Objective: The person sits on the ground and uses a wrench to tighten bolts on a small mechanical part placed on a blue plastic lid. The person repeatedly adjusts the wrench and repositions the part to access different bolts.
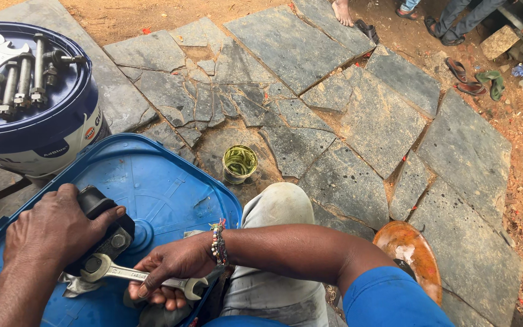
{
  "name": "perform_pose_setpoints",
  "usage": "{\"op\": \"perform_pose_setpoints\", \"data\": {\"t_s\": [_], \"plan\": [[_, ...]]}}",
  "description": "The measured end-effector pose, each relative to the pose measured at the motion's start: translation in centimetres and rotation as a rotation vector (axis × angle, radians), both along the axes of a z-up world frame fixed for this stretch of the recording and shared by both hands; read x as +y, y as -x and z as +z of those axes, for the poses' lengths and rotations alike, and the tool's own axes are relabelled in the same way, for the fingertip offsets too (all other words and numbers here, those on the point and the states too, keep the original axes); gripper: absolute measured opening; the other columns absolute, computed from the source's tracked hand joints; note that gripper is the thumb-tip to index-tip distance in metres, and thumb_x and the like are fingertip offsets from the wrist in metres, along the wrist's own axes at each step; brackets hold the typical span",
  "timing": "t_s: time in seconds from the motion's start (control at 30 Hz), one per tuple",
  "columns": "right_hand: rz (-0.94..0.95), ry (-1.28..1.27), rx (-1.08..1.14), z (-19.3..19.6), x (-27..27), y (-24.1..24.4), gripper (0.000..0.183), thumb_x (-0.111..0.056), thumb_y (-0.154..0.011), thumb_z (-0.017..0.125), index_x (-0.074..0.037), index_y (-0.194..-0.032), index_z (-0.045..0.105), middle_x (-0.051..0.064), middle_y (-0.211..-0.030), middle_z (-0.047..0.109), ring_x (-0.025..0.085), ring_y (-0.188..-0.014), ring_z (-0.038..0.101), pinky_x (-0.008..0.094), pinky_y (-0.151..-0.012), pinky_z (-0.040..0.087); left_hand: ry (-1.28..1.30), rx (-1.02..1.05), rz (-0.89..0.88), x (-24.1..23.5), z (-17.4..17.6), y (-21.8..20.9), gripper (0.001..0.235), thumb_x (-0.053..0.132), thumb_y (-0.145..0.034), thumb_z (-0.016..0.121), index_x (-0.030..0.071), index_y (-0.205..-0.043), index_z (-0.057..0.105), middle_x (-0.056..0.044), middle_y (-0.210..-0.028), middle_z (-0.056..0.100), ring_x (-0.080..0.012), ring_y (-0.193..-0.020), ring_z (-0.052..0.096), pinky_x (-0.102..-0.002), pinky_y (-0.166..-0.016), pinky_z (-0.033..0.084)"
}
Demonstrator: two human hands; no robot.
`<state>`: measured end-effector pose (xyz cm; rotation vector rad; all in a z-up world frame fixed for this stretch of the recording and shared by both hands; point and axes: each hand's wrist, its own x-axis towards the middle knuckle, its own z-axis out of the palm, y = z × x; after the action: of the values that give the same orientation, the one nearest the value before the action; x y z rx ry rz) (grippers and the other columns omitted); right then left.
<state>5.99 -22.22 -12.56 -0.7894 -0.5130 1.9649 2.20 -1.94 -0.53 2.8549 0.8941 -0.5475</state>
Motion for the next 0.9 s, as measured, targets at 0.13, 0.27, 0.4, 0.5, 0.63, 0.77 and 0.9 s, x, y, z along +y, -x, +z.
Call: {"op": "perform_pose_setpoints", "data": {"t_s": [0.13, 0.27, 0.4, 0.5, 0.63, 0.77, 0.9], "plan": [[-0.011, -0.027, 0.193, -0.6, -0.5, 0.3, 0.025, -0.014, -0.102, 0.068, -0.004, -0.122, 0.057, 0.002, -0.081, 0.064, 0.016, -0.07, 0.073, 0.031, -0.062, 0.063, -0.048, -0.045, -0.011, -0.3, 0.1, 0.3, 0.099, 0.085, -0.07, 0.071, 0.005, -0.128, 0.069, -0.02, -0.121, 0.07, -0.0388, -0.114, 0.072, -0.05, -0.091, 0.062], [-0.014, -0.048, 0.281, -1.0, -0.6, 0.7, 0.025, -0.01, -0.104, 0.067, -0.003, -0.125, 0.056, 0.004, -0.082, 0.064, 0.015, -0.072, 0.072, 0.03, -0.064, 0.062, -0.035, -0.018, 0.016, -0.3, 0.0, 0.0, 0.102, 0.085, -0.069, 0.072, 0.003, -0.131, 0.068, -0.023, -0.12, 0.068, -0.0405, -0.112, 0.073, -0.05, -0.086, 0.064], [-0.017, -0.086, 0.293, -1.0, -0.6, 0.8, 0.025, -0.011, -0.106, 0.067, -0.002, -0.127, 0.055, 0.005, -0.084, 0.063, 0.016, -0.075, 0.072, 0.031, -0.066, 0.062, -0.044, -0.011, 0.021, 0.0, -0.3, -0.1, 0.104, 0.087, -0.068, 0.071, 0.005, -0.131, 0.069, -0.024, -0.117, 0.069, -0.0419, -0.113, 0.073, -0.053, -0.086, 0.065], [-0.026, -0.062, 0.254, -0.8, -0.5, 0.7, 0.028, -0.011, -0.104, 0.067, -0.003, -0.127, 0.054, 0.003, -0.091, 0.062, 0.017, -0.077, 0.073, 0.032, -0.068, 0.063, -0.04, -0.01, 0.037, 0.1, -0.4, -0.3, 0.105, 0.087, -0.065, 0.073, 0.006, -0.131, 0.069, -0.023, -0.118, 0.069, -0.0403, -0.114, 0.072, -0.053, -0.087, 0.064], [-0.017, -0.051, 0.197, -0.6, -0.6, 0.7, 0.031, -0.014, -0.104, 0.066, -0.004, -0.13, 0.053, 0.005, -0.092, 0.062, 0.02, -0.078, 0.073, 0.036, -0.069, 0.063, -0.044, -0.001, 0.04, 0.2, -0.6, -0.2, 0.104, 0.088, -0.065, 0.073, 0.006, -0.128, 0.07, -0.022, -0.116, 0.071, -0.0401, -0.113, 0.073, -0.052, -0.089, 0.063], [0.005, -0.057, 0.178, -0.2, -0.7, 0.6, 0.031, -0.015, -0.104, 0.065, -0.006, -0.132, 0.053, 0.005, -0.089, 0.06, 0.022, -0.078, 0.073, 0.037, -0.068, 0.063, -0.048, 0.002, 0.041, 0.1, -0.4, -0.2, 0.103, 0.088, -0.066, 0.072, 0.006, -0.127, 0.071, -0.022, -0.113, 0.073, -0.0394, -0.111, 0.074, -0.052, -0.088, 0.064], [0.013, -0.056, 0.216, 0.1, -0.8, 0.6, 0.032, -0.016, -0.105, 0.065, -0.007, -0.133, 0.053, 0.005, -0.086, 0.06, 0.023, -0.077, 0.073, 0.038, -0.068, 0.063, -0.049, -0.021, 0.029, 0.0, -0.1, 0.1, 0.103, 0.089, -0.066, 0.072, 0.006, -0.127, 0.071, -0.021, -0.113, 0.072, -0.0393, -0.111, 0.074, -0.052, -0.088, 0.063]]}}
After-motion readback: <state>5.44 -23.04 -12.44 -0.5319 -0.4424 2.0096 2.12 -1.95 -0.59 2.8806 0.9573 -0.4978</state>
